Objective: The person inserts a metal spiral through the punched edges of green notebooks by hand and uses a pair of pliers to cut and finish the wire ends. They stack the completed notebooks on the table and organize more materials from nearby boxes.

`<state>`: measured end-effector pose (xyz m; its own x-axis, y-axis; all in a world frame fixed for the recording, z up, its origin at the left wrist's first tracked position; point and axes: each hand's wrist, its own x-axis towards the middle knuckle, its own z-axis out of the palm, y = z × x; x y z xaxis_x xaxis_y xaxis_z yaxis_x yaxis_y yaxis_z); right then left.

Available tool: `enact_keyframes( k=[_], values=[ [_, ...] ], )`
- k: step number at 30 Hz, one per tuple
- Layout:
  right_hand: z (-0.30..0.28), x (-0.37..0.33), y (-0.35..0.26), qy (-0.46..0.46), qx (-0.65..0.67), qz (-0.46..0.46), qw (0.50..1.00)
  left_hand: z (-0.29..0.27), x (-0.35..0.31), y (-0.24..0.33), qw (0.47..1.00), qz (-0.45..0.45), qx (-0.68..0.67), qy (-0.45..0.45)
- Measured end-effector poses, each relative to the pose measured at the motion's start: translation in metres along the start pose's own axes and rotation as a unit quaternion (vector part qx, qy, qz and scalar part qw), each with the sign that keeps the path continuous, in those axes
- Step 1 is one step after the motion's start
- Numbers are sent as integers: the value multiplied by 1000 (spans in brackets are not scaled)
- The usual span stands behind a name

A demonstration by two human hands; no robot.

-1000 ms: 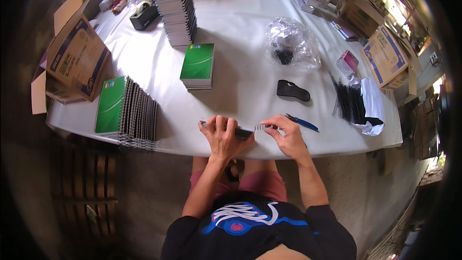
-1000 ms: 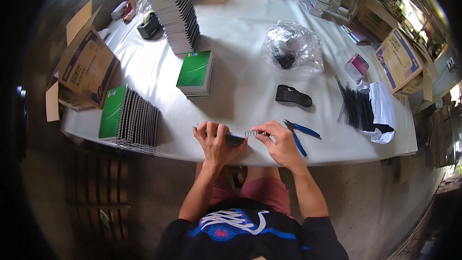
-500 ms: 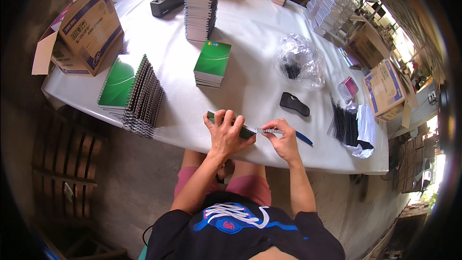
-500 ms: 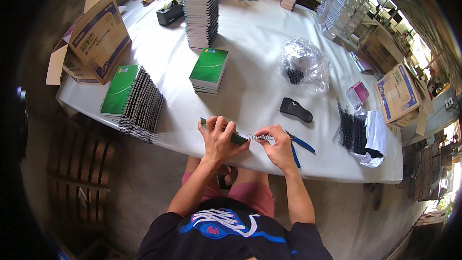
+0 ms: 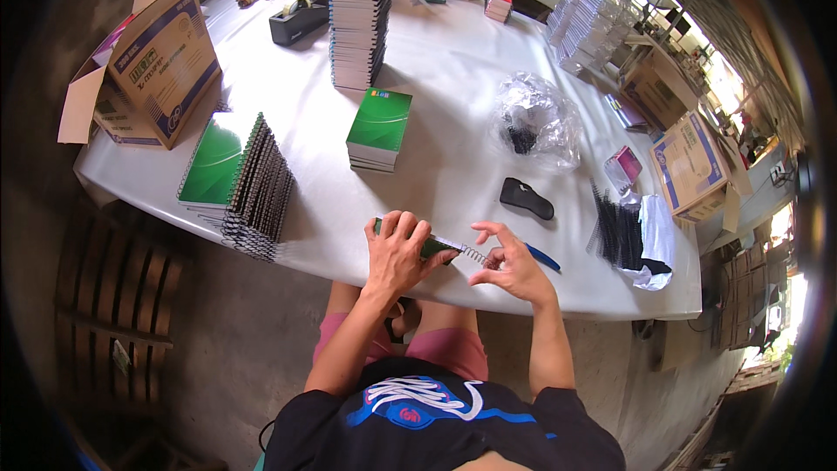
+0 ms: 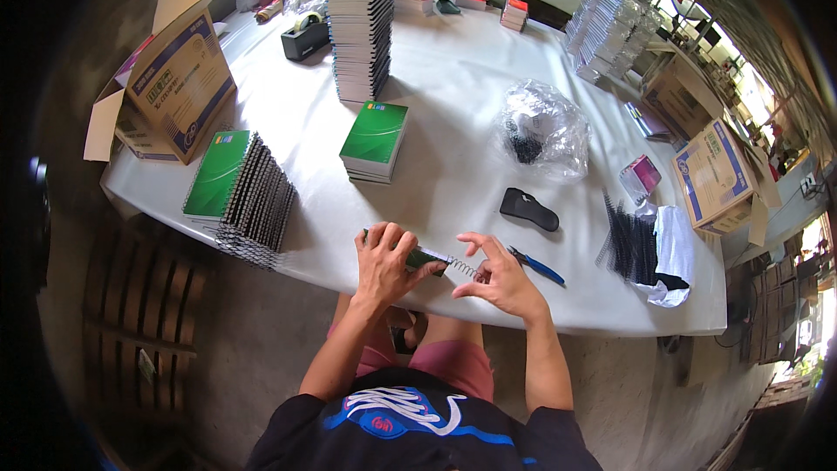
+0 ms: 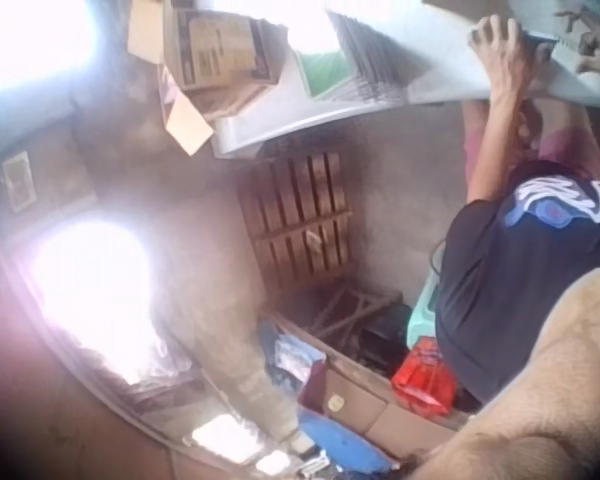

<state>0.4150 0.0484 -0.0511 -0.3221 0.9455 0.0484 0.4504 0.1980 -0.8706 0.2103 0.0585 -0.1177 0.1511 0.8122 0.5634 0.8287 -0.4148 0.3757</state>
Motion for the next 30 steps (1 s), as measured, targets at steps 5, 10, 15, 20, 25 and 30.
enact_keyframes(
  k=[5,10,15,20,25,30],
  values=[
    [3,3,27,40,-120,-161,979,0,3,2,999,12,-13,26],
    [-7,23,19,-120,-64,82,987,4,-3,-1,999,12,-33,28],
    [-49,42,82,179,-457,-125,862,-2,5,-1,995,25,-67,64],
    [-65,44,109,192,-125,-36,973,-6,6,-2,994,29,-86,55],
    [-22,45,56,-164,389,-234,876,-6,6,-5,995,26,-91,36],
    [-10,47,62,-135,400,-210,882,-6,8,-4,994,25,-106,32]
  ],
)
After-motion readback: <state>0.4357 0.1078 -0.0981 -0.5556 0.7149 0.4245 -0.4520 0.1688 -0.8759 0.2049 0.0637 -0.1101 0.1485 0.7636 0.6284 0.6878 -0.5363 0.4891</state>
